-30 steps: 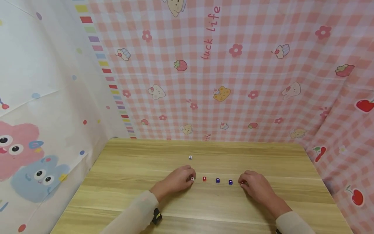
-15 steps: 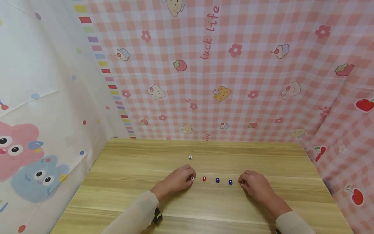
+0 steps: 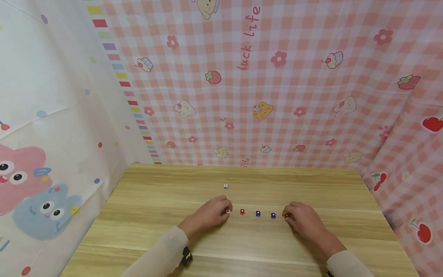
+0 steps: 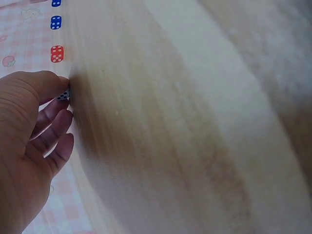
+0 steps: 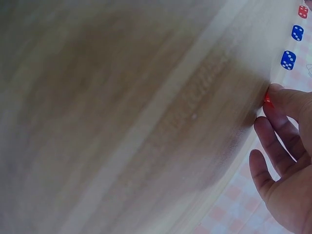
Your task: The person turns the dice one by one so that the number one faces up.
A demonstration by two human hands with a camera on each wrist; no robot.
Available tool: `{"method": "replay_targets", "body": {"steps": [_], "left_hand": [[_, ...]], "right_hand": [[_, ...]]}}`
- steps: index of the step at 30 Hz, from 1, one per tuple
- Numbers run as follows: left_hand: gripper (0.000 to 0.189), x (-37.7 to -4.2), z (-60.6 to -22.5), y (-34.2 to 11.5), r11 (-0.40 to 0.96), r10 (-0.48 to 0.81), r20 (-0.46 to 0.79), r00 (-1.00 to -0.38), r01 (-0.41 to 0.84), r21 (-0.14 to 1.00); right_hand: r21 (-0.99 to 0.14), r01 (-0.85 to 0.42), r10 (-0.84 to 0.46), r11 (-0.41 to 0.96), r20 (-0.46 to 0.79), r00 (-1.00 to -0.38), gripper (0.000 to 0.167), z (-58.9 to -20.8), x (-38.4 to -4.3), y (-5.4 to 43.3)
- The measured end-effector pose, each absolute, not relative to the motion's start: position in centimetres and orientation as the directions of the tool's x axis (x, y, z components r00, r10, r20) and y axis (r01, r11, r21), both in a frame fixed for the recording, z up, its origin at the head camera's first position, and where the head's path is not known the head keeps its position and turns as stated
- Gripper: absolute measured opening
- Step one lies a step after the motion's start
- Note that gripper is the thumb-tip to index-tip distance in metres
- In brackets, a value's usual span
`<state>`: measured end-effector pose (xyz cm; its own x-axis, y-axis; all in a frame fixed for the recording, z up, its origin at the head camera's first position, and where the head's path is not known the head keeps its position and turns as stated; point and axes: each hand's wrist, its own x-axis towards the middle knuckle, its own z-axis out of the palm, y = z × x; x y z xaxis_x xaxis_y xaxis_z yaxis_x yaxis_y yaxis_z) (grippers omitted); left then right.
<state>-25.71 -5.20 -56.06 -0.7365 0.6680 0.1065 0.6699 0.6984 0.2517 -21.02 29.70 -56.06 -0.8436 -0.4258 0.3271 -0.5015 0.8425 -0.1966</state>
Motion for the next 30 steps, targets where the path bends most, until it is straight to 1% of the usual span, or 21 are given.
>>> {"method": "replay_targets", "body": {"steps": [13,16,21,23,30], "left_hand": [[0.006,-25.8,-56.3,-5.4,0.698,0.665,0.111,-0.739,0.667,0.261],[0.010,-25.8,-56.2,-5.6,0.706,0.651,0.094,-0.754,0.646,0.290],[0.027,-25.8,-55.8,-6.0,0.730,0.602,0.065,-0.796,0.581,0.359],[0.030,-25.9,-55.7,-6.2,0.735,0.581,0.064,-0.811,0.557,0.386],[0.032,-26.8,-55.4,-6.8,0.725,0.498,0.091,-0.862,0.471,0.502]], "right_hand": [[-0.208,-0.488,-0.418,0.848,0.305,-0.856,0.022,-56.1,-21.1,29.8],[-0.210,-0.486,-0.415,0.848,0.307,-0.856,0.021,-56.1,-21.1,29.8],[-0.202,-0.488,-0.416,0.849,0.314,-0.853,0.021,-56.1,-21.1,29.8],[-0.197,-0.486,-0.415,0.851,0.314,-0.854,0.021,-56.1,-21.1,29.8],[-0.201,-0.489,-0.416,0.849,0.315,-0.853,0.022,-56.0,-21.0,29.7]]}}
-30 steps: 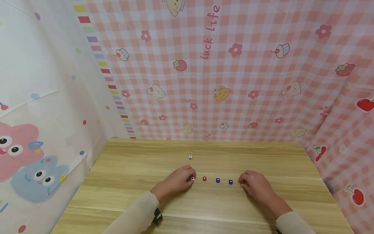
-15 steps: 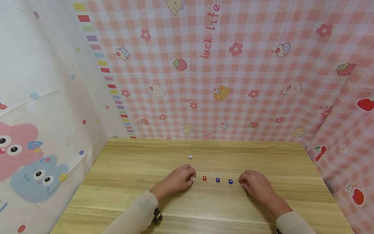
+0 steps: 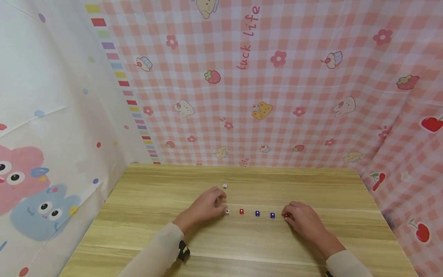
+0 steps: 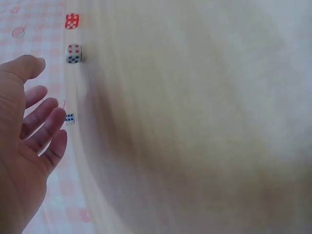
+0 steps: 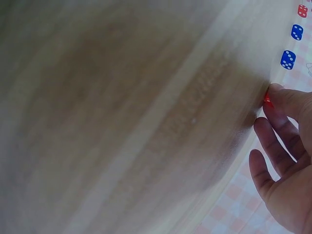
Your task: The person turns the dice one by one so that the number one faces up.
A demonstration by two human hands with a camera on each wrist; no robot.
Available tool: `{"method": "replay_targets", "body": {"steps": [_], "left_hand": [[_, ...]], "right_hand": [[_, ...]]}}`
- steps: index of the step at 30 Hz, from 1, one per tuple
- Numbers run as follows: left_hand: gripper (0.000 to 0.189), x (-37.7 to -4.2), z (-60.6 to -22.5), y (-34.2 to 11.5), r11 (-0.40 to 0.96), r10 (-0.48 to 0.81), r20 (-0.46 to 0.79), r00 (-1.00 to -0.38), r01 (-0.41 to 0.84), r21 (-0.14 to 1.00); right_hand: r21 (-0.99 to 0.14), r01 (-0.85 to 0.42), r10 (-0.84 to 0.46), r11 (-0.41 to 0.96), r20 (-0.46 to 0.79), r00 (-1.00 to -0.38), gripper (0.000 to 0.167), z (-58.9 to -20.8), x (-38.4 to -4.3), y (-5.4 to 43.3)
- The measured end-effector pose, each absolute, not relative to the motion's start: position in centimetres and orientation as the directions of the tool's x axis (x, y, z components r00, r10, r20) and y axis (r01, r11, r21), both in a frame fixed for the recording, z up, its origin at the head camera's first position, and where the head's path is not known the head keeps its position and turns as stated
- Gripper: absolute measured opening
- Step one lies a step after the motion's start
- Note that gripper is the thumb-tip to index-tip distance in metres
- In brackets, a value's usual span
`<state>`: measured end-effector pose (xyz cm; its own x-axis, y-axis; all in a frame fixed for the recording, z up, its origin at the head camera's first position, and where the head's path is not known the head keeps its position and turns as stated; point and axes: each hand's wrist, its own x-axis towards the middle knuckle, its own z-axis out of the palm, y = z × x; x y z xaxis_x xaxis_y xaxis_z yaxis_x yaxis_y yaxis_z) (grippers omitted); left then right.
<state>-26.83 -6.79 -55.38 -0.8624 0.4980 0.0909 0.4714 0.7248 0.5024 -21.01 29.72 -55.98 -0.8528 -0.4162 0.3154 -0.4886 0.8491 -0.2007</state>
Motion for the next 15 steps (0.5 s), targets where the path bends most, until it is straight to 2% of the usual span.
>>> {"method": "replay_targets", "body": {"steps": [9,15], "left_hand": [[0.028,-28.9,-55.1,-6.9,0.727,0.386,0.076,-0.920,0.353,0.589],[0.027,-30.3,-54.8,-6.9,0.722,0.392,0.082,-0.916,0.362,0.590]], "right_hand": [[-0.194,-0.491,-0.416,0.850,0.324,-0.849,0.022,-56.1,-21.0,29.7],[-0.185,-0.506,-0.424,0.843,0.352,-0.835,0.024,-56.2,-21.1,29.7]]}}
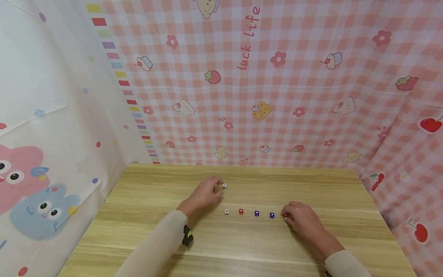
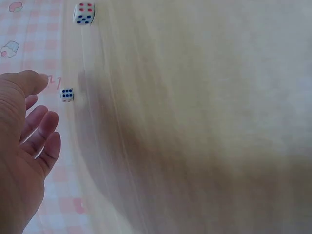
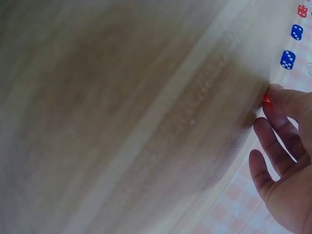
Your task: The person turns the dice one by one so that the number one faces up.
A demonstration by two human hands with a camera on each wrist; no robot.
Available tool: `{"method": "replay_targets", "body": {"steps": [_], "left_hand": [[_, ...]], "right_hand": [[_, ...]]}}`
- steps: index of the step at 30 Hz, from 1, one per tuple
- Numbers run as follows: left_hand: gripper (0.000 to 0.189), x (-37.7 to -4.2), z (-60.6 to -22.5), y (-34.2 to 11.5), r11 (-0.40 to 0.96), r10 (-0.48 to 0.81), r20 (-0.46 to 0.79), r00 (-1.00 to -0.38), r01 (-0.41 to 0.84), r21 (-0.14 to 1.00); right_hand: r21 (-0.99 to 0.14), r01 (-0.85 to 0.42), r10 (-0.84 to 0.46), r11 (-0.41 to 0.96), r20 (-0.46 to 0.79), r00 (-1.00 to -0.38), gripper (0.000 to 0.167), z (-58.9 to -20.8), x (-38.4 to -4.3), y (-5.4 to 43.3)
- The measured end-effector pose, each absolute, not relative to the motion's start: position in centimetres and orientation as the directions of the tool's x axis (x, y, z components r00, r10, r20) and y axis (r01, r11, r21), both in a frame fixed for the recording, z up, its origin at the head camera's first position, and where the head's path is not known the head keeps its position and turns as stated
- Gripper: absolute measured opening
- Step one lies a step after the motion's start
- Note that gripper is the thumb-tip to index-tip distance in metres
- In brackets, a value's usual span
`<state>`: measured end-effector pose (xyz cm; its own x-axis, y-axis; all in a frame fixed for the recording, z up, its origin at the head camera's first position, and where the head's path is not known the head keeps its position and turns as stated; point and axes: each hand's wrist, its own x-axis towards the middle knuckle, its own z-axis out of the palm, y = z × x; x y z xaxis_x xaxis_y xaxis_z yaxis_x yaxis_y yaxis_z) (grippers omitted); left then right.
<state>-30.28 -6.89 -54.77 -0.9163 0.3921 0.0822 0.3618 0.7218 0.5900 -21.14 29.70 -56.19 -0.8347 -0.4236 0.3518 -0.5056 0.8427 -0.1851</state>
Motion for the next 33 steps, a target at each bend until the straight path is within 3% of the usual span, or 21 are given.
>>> {"method": "replay_targets", "body": {"steps": [10,33], "left_hand": [[0.032,-32.3,-55.6,-6.3,0.726,0.434,0.096,-0.896,0.411,0.551],[0.013,-33.1,-56.6,-5.3,0.744,0.429,0.137,-0.893,0.435,0.508]], "right_hand": [[-0.199,-0.507,-0.422,0.838,0.352,-0.836,0.025,-56.0,-21.2,29.7],[-0.198,-0.502,-0.424,0.842,0.334,-0.842,0.025,-56.0,-21.1,29.7]]}}
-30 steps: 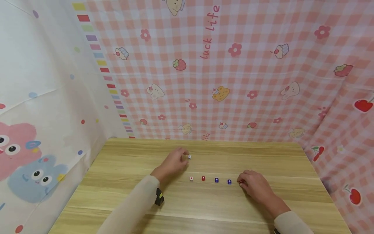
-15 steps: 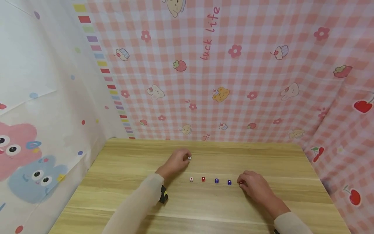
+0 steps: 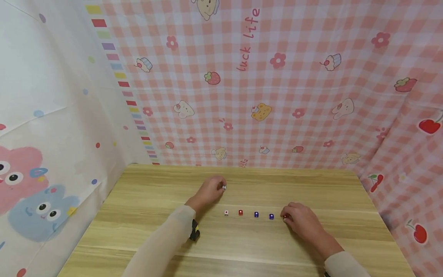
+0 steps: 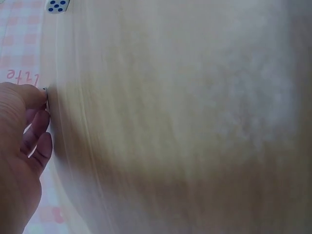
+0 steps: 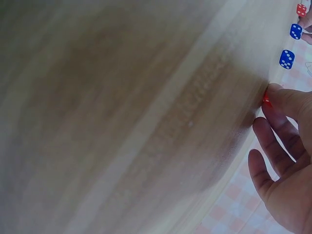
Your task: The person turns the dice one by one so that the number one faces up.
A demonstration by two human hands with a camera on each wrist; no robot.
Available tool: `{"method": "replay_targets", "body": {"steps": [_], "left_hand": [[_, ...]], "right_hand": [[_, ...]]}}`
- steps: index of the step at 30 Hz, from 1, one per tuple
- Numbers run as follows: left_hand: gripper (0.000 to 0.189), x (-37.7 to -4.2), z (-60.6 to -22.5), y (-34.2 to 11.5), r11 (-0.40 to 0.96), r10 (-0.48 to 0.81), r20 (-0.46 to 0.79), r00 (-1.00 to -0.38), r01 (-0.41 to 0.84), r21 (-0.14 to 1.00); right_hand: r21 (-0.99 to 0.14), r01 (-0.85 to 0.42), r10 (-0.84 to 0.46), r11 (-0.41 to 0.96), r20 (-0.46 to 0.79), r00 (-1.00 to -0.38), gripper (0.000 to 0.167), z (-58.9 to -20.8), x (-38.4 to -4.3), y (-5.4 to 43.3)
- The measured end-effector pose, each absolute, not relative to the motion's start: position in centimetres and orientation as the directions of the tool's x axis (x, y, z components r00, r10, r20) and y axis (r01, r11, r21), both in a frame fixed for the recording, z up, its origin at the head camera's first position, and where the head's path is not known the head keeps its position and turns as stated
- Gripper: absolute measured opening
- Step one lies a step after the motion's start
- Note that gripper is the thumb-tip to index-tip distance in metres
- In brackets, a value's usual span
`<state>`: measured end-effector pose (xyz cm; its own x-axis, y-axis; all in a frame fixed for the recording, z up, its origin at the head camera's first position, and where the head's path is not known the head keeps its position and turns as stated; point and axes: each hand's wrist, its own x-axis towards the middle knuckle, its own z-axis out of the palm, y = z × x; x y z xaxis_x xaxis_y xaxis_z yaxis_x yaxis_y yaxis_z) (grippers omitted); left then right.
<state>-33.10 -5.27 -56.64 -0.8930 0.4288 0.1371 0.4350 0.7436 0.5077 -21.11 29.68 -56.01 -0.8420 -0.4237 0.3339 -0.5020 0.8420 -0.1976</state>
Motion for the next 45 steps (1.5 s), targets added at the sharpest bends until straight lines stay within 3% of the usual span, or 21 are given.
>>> {"method": "replay_targets", "body": {"steps": [11,22,30,37,45], "left_hand": [[0.012,-33.2,-56.5,-5.1,0.738,0.464,0.166,-0.870,0.483,0.471],[0.016,-32.9,-56.2,-4.7,0.751,0.558,0.151,-0.816,0.574,0.326],[0.018,-32.4,-56.3,-4.9,0.739,0.560,0.174,-0.810,0.583,0.336],[0.021,-32.2,-56.5,-5.0,0.750,0.515,0.141,-0.845,0.524,0.404],[0.013,-32.5,-56.9,-5.3,0.746,0.496,0.160,-0.854,0.513,0.425]], "right_hand": [[-0.206,-0.509,-0.429,0.836,0.335,-0.839,0.025,-55.7,-21.1,29.7],[-0.208,-0.494,-0.420,0.844,0.317,-0.850,0.023,-55.9,-21.3,29.9],[-0.219,-0.474,-0.407,0.853,0.289,-0.866,0.023,-56.3,-21.1,29.8],[-0.224,-0.479,-0.414,0.849,0.283,-0.865,0.024,-56.1,-20.9,29.8],[-0.211,-0.479,-0.411,0.852,0.297,-0.862,0.024,-56.1,-21.1,29.8]]}}
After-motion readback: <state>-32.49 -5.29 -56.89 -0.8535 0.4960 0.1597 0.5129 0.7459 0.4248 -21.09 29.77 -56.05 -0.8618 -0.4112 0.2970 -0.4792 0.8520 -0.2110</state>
